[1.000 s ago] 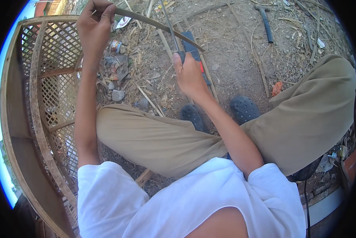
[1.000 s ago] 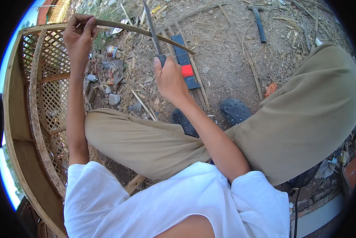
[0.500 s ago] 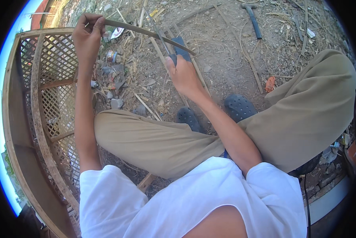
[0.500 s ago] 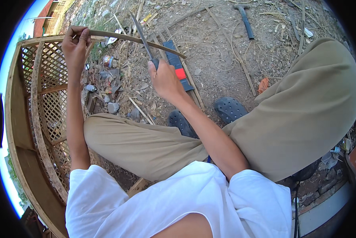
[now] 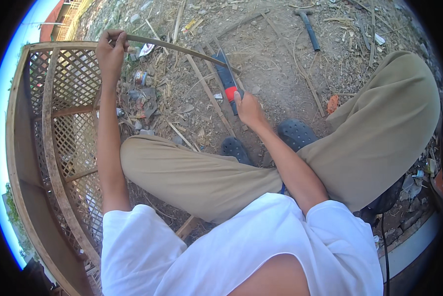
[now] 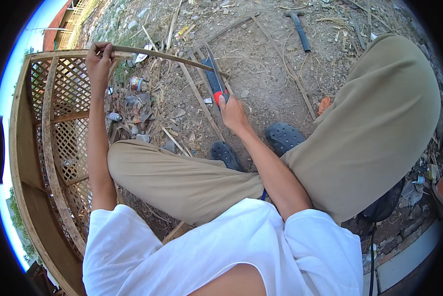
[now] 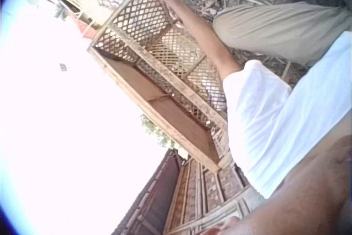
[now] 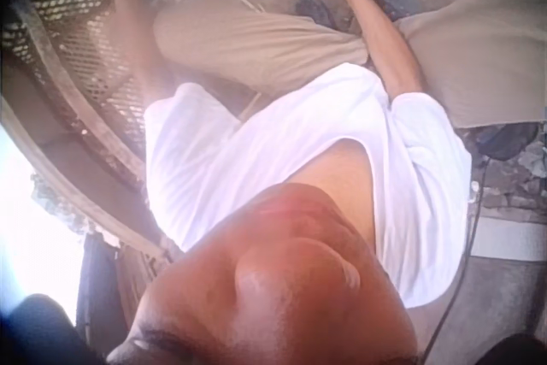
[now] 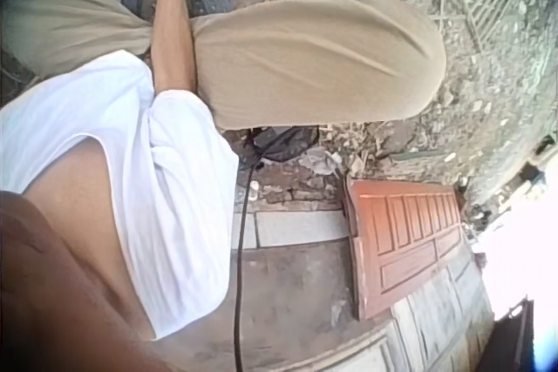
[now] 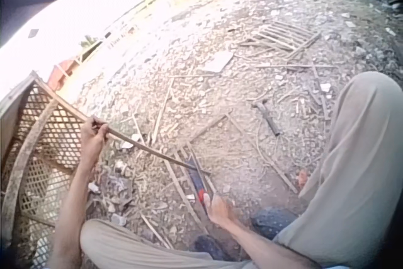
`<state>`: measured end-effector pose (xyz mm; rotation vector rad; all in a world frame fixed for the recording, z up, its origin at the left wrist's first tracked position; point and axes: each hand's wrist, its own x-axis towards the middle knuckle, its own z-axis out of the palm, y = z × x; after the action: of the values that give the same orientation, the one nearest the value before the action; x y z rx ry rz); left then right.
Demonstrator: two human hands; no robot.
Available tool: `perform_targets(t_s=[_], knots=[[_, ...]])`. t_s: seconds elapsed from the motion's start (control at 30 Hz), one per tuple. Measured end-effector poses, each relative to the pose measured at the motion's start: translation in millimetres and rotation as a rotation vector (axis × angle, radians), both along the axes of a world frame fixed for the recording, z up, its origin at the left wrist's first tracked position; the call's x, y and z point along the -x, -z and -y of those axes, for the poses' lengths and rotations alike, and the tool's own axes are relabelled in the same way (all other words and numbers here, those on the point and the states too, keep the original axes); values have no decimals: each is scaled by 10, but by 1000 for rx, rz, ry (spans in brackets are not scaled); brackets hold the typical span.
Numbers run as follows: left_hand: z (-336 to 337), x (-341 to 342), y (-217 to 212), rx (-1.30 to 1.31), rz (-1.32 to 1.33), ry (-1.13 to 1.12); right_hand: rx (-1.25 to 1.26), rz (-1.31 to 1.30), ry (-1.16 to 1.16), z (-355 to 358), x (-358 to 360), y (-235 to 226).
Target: The person whittles a thin wooden stick using a knife while sitting outdoors, shaving off thin layers of wood and turning the stick to reach different sides.
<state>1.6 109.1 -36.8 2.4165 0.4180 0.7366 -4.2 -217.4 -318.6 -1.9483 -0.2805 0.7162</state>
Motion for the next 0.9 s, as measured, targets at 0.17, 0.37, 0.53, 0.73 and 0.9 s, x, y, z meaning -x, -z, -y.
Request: perform_targets(t_s=[0.17, 0.37, 0.53, 0.73, 0.9], knots=[[-32, 129, 30, -16, -24, -87, -116, 43, -69, -32, 69, -258], [168, 29, -199, -72, 156, -61, 144, 60, -17, 256, 16, 274], [411, 179, -746, -152, 448, -142, 265, 111, -22, 310, -110, 88], [592, 361, -904, -219, 620, -189, 244, 278, 250, 483, -425, -78], [634, 254, -879, -250, 568, -117, -217, 168, 568, 452, -702, -173]])
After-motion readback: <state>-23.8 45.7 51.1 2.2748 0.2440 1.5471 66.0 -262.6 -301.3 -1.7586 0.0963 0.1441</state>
